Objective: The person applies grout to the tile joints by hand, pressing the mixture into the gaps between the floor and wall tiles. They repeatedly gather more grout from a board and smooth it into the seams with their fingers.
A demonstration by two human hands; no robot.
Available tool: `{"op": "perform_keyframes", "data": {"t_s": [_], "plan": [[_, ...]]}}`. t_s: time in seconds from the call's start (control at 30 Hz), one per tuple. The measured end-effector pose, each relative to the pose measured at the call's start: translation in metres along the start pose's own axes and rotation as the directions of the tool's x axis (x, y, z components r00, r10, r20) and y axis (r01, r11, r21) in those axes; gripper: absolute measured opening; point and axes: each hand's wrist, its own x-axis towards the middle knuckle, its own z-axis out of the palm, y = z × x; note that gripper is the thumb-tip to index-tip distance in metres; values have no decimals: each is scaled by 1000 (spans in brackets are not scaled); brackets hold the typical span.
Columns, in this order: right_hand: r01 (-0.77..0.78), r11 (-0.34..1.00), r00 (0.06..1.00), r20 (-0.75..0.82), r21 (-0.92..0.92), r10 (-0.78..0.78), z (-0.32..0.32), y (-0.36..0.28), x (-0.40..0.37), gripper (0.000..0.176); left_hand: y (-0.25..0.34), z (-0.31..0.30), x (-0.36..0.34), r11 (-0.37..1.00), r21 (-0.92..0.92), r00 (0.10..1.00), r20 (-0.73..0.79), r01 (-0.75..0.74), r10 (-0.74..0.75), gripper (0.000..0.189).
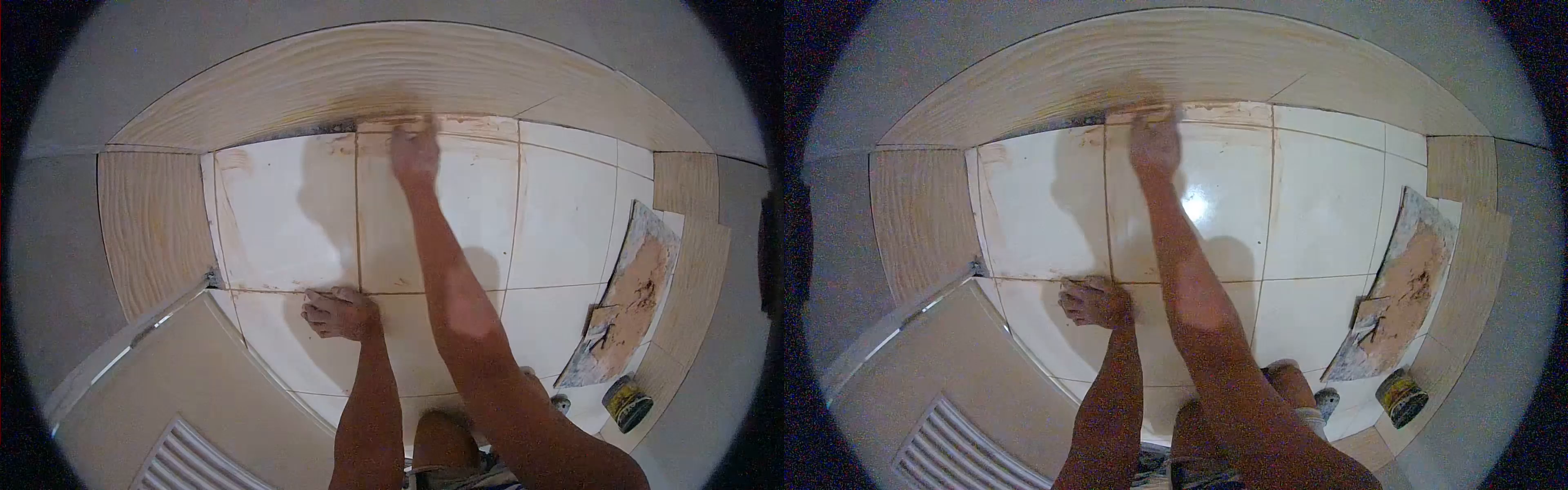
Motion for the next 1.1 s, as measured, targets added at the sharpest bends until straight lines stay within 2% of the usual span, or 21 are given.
{"op": "perform_keyframes", "data": {"t_s": [0.1,0.13,0.17,0.2,0.23,0.3,0.33,0.37,0.4,0.47,0.53,0.57,0.6,0.7,0.73,0.8,0.9,0.93,1.0,1.07,1.1], "plan": [[-100,995,992,76,-2,100,0,25,29,52,2,-2,2,1000,-18,1000,-8,-8,7,56],[427,868,900,29,-255,-434,34,55,57,57,3,-4,3,1000,-7,1000,19,9,-9,56],[634,681,750,78,-367,-657,60,72,60,59,4,-7,3,1000,6,999,45,24,-25,57],[766,432,544,120,-475,-831,84,88,62,62,7,-11,4,1000,7,999,43,22,-22,57],[700,435,620,179,-566,-764,111,89,53,70,12,-17,6,998,-12,995,82,59,-58,56],[626,427,698,223,-653,-681,103,67,33,79,13,-19,6,996,-25,989,121,91,-87,56],[460,795,888,180,-395,-424,67,25,7,76,11,-15,5,997,-16,992,99,79,-77,56],[144,985,964,238,-93,-119,41,0,-11,74,8,-11,4,998,-8,995,77,69,-68,56],[145,985,964,239,-95,-119,30,1,-17,74,5,-6,2,998,-8,995,79,70,-69,56],[-34,998,958,286,59,16,6,8,-19,70,-2,2,-1,1000,-22,1000,-2,2,-2,56],[81,979,969,214,186,-121,-12,31,-10,77,2,-2,2,1000,-7,999,26,30,-29,55],[-48,967,964,263,251,-21,-23,38,-4,74,4,-5,3,999,11,997,56,51,-52,55],[216,918,964,75,331,-254,-21,66,10,72,4,-6,5,998,11,997,53,56,-56,55],[138,952,981,96,272,-170,-66,78,27,66,4,-8,2,999,-2,998,59,32,-32,55],[-104,922,983,177,372,40,-80,70,29,65,3,-7,2,999,-8,998,55,35,-34,55],[-339,829,932,276,445,234,-90,68,33,64,2,-4,3,999,-16,998,50,38,-37,55],[-350,804,929,292,481,229,-83,86,43,66,-2,1,1,1000,16,1000,17,5,-5,54],[-131,947,975,212,292,69,-71,95,47,69,-3,3,1,1000,16,1000,-3,-5,5,54],[97,993,980,168,68,-107,-65,106,50,72,-5,3,0,1000,17,1000,-19,-18,18,54],[151,916,954,299,-372,-36,-72,58,32,84,-3,3,1,999,1,997,-61,-43,43,54],[153,915,955,296,-374,-39,-70,48,29,84,-2,2,1,999,-5,997,-61,-42,42,54]]}}
